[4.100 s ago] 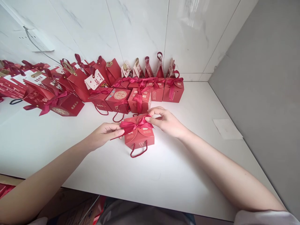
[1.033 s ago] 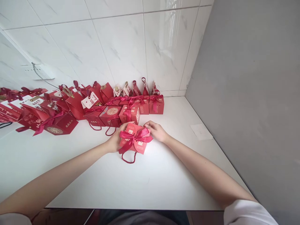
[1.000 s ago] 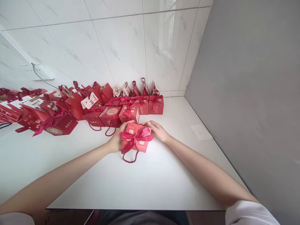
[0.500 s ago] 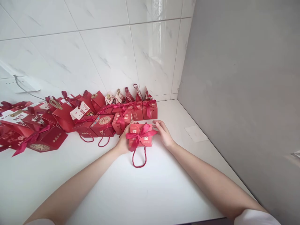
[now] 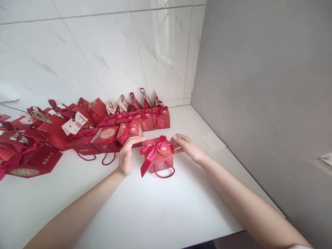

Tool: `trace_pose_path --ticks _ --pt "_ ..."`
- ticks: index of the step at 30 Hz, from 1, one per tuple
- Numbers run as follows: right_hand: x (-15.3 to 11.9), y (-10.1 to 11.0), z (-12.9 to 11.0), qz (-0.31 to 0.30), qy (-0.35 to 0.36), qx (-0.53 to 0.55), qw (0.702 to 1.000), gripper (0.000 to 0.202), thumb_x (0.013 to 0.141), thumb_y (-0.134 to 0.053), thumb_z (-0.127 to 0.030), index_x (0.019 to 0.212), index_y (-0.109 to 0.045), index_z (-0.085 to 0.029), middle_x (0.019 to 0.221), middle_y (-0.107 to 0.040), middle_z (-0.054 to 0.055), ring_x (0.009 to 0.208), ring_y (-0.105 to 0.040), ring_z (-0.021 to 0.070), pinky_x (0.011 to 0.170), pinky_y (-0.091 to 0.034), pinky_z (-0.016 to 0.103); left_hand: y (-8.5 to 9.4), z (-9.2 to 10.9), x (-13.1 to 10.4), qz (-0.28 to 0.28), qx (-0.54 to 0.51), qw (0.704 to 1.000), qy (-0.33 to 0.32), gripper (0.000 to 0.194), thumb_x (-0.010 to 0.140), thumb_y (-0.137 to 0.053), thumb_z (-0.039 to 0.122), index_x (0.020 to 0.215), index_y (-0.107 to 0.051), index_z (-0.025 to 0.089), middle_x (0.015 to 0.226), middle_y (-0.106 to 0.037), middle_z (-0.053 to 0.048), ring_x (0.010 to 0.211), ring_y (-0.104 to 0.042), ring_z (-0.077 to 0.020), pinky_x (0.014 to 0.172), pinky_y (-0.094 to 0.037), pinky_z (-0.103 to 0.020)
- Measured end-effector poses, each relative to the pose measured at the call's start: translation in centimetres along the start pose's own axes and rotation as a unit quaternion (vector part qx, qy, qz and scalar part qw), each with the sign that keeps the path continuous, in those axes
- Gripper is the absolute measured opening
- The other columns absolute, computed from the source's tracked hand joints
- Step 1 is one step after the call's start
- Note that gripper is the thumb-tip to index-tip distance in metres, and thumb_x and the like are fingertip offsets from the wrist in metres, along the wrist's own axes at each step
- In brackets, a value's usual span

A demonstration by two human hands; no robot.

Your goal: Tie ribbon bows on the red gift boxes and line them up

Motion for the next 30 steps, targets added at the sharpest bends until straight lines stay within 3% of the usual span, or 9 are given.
trace_pose_path --ticks 3,6,9,13,17,23,26,30 --pt "-1.9 -0.6 -0.9 -0.029 0.001 -0.001 1.000 0.039 0.094 -0.050 -0.055 0.077 -0.052 -0.020 0.072 -0.047 -0.003 0.066 -0.044 0.0123 0.065 -0.035 0.027 -1.0 1.4 0.8 -0.040 0.035 0.997 0.062 0.026 0.096 -0.049 0.037 0.096 -0.070 0.021 0.099 -0.067 -0.007 0.103 -0.060 -0.0209 0.096 -0.045 -0.038" --pt "-2.8 -1.0 -1.0 -0.032 0.016 -0.014 0.999 0.041 0.095 -0.051 -0.052 0.071 -0.046 -0.019 0.068 -0.038 -0.004 0.063 -0.035 0.0113 0.062 -0.029 0.027 -1.8 2.4 1.4 -0.055 0.079 0.988 0.122 0.016 0.092 -0.057 0.033 0.092 -0.068 0.022 0.082 -0.061 -0.003 0.086 -0.057 -0.0172 0.083 -0.047 -0.033" --pt "-3.2 -1.3 -1.1 -0.047 0.021 -0.013 0.999 0.047 0.095 -0.053 -0.051 0.064 -0.038 -0.019 0.064 -0.034 -0.005 0.060 -0.032 0.0108 0.060 -0.026 0.027 -2.2 2.8 1.8 -0.075 0.135 0.979 0.131 0.011 0.089 -0.061 0.031 0.085 -0.068 0.022 0.073 -0.054 0.000 0.076 -0.052 -0.0159 0.078 -0.045 -0.032" --pt "-3.7 -1.5 -1.7 -0.057 0.025 -0.031 0.998 0.042 0.095 -0.052 -0.050 0.068 -0.048 -0.019 0.067 -0.047 -0.003 0.065 -0.044 0.0121 0.067 -0.034 0.027 -2.2 2.7 2.0 -0.119 0.125 0.977 0.125 0.006 0.085 -0.064 0.024 0.084 -0.069 0.021 0.081 -0.058 -0.001 0.084 -0.056 -0.0164 0.082 -0.046 -0.032" --pt "-3.8 -1.6 -1.4 -0.068 -0.003 -0.009 0.998 0.035 0.093 -0.057 -0.050 0.077 -0.052 -0.019 0.075 -0.056 -0.002 0.067 -0.052 0.0118 0.068 -0.040 0.026 -2.0 2.2 1.9 -0.129 0.100 0.978 0.126 0.004 0.083 -0.064 0.019 0.084 -0.068 0.021 0.086 -0.057 -0.003 0.091 -0.057 -0.0172 0.088 -0.046 -0.033" --pt "-3.6 -1.2 0.4 -0.148 -0.136 0.066 0.977 0.053 0.095 -0.038 -0.064 0.085 -0.060 -0.017 0.056 -0.066 0.003 0.043 -0.056 0.0148 0.052 -0.047 0.029 -1.9 1.9 1.9 -0.147 0.092 0.976 0.134 0.014 0.079 -0.067 0.019 0.082 -0.053 0.020 0.116 -0.052 -0.008 0.119 -0.051 -0.0230 0.104 -0.040 -0.039" --pt "-3.6 -1.0 0.7 -0.185 -0.164 0.059 0.967 0.056 0.092 -0.042 -0.065 0.078 -0.063 -0.015 0.044 -0.060 0.002 0.033 -0.048 0.0131 0.039 -0.038 0.025 -1.6 2.0 2.3 -0.162 0.101 0.969 0.158 0.023 0.077 -0.070 0.024 0.078 -0.048 0.020 0.123 -0.052 -0.009 0.125 -0.048 -0.0262 0.106 -0.038 -0.044" --pt "-3.6 -0.7 0.6 -0.188 -0.125 0.058 0.973 0.038 0.088 -0.062 -0.053 0.077 -0.064 -0.016 0.033 -0.036 -0.010 0.033 -0.028 0.0064 0.041 -0.033 0.020 -0.6 2.1 2.9 -0.183 0.093 0.960 0.190 0.033 0.073 -0.076 0.035 0.071 -0.047 0.020 0.124 -0.055 -0.009 0.127 -0.048 -0.0296 0.101 -0.043 -0.045"
Point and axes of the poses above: each hand's wrist, its own x-axis towards the middle knuckle, its own y-axis out of the back of the hand, z = x × y, the point moved 2 cm from there along x, towards the middle knuckle
